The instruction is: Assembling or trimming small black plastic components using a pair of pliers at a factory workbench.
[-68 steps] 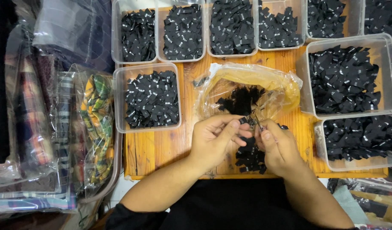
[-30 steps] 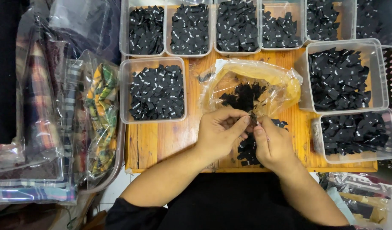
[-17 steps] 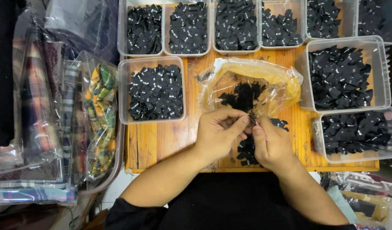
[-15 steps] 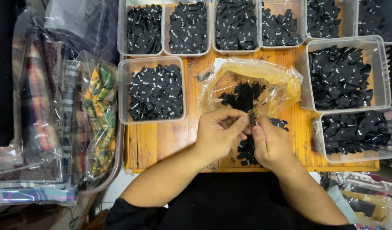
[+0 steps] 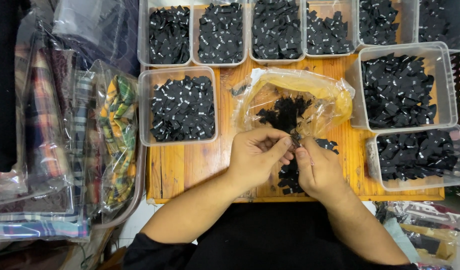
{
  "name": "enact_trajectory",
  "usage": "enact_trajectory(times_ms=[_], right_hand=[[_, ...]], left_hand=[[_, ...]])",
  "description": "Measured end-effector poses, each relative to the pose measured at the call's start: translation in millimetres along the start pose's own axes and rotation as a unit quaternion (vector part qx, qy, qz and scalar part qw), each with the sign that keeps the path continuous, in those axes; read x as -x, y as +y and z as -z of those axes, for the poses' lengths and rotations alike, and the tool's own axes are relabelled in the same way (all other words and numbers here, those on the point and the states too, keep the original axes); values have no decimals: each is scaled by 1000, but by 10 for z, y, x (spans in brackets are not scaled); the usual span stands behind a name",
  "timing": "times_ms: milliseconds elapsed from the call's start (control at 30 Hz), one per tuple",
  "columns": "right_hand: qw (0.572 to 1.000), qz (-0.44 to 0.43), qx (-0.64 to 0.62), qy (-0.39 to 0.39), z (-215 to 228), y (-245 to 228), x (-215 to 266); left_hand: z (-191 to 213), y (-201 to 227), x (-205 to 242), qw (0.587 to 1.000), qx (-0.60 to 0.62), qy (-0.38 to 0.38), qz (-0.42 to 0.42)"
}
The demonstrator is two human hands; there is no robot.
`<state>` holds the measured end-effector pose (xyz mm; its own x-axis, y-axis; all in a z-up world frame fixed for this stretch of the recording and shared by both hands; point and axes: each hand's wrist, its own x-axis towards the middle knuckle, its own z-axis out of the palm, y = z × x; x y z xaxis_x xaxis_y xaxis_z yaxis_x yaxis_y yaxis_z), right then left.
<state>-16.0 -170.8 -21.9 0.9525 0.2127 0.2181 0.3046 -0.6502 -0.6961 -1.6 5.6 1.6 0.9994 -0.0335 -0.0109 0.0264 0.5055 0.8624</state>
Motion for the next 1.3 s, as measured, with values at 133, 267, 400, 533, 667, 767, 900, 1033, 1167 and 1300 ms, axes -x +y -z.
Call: enact_trajectory(times_ms=[133, 267, 400, 533, 667, 767, 900, 1033, 1167, 1300], right_hand=[[1000, 3, -2, 6, -1, -22, -6], [1000, 9, -6, 4, 12, -53, -25], [1000, 1, 5, -3, 0, -26, -10], [1000, -10, 12, -10, 30, -39, -30], [995, -67, -28, -71, 115, -12, -77], [986, -111, -97, -83, 208, -56, -123], [971, -144, -172, -84, 305, -39, -150], [969, -168, -166, -72, 339, -14, -99], [976, -190, -82, -67, 422, -110, -148], [976, -212, -20, -49, 437, -230, -140]], left_hand=[[-17, 32, -5, 1000, -10, -1, -8], [-14, 32, 1, 1000, -11, -6, -1], [-17, 41, -8, 1000, -19, -7, 7], [-19, 58, -16, 1000, -18, -5, 18], [-17, 66, -18, 998, -28, 9, 58], [-36, 106, -25, 997, -34, 14, 75], [-45, 123, -26, 996, -12, 14, 87], [7, 35, -46, 995, 38, 21, 85], [43, 36, -77, 993, 69, 16, 91], [69, 29, -85, 992, 84, 12, 92]])
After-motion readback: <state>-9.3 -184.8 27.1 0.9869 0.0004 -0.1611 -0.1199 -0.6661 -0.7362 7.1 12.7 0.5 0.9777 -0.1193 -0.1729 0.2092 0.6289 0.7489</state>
